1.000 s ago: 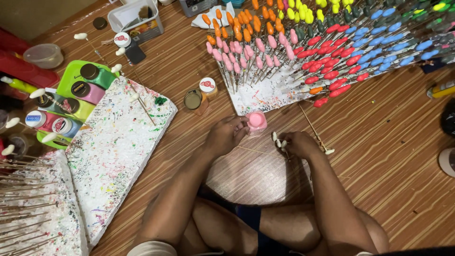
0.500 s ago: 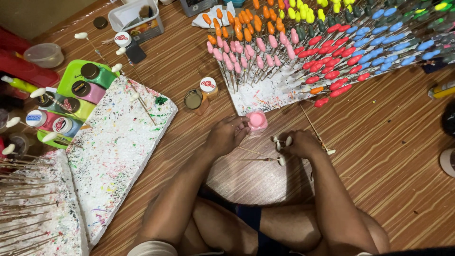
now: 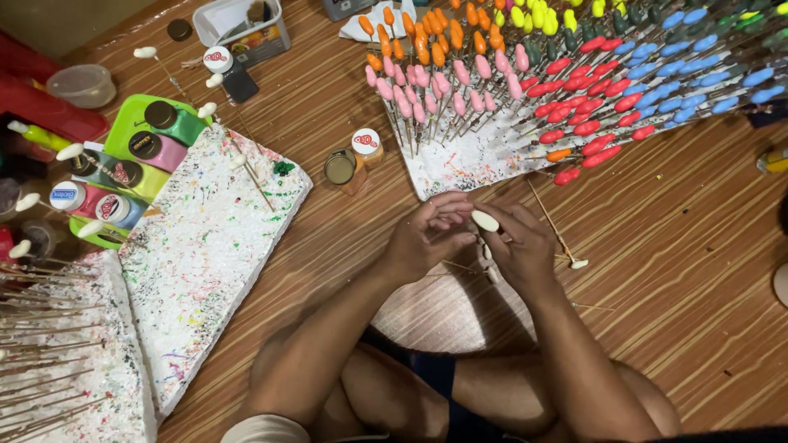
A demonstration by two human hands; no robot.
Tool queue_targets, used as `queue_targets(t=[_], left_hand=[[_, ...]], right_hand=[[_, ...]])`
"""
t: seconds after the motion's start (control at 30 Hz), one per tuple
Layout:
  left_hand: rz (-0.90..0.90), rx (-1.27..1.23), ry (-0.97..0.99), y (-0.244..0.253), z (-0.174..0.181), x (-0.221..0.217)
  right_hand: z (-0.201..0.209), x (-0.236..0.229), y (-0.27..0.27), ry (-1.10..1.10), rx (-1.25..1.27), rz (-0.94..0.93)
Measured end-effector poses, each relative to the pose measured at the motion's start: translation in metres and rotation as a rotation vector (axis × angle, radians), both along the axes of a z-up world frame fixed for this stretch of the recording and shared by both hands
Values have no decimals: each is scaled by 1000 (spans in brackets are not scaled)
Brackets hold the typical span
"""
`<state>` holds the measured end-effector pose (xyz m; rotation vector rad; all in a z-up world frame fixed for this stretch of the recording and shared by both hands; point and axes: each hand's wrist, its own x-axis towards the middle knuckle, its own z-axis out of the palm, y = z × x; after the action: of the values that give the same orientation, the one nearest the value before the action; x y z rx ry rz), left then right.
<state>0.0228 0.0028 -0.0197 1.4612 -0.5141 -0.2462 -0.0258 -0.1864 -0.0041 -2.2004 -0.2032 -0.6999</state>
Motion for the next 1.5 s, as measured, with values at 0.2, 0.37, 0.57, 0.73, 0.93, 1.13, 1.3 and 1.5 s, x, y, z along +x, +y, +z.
queue_targets(t=[0.2,0.37,0.57,0.73,0.93,1.13,1.3,1.5], left_hand=[[59,-42,-56,-4,1,-1],[45,-163,41,-4,2,1],[64,-344,282,12,17,19],[196,-421,486,21,-6,44],[289,-380,550,9,-31,42],[386,-182,408,0,-45,33],[455,-134,337,-2,-54,36],[506,-175,370,-6,-63,36]], right_hand=[[-18,-1,2,-74,-56,-20],[-11,-3,7,-20,-70,39],[22,-5,-2,264,9,227],[17,-2,-31,612,498,619],[-2,-1,-32,322,676,422],[-10,8,-25,-23,251,46],[-13,9,-20,-13,-62,22],[-26,14,-18,-33,-175,40]])
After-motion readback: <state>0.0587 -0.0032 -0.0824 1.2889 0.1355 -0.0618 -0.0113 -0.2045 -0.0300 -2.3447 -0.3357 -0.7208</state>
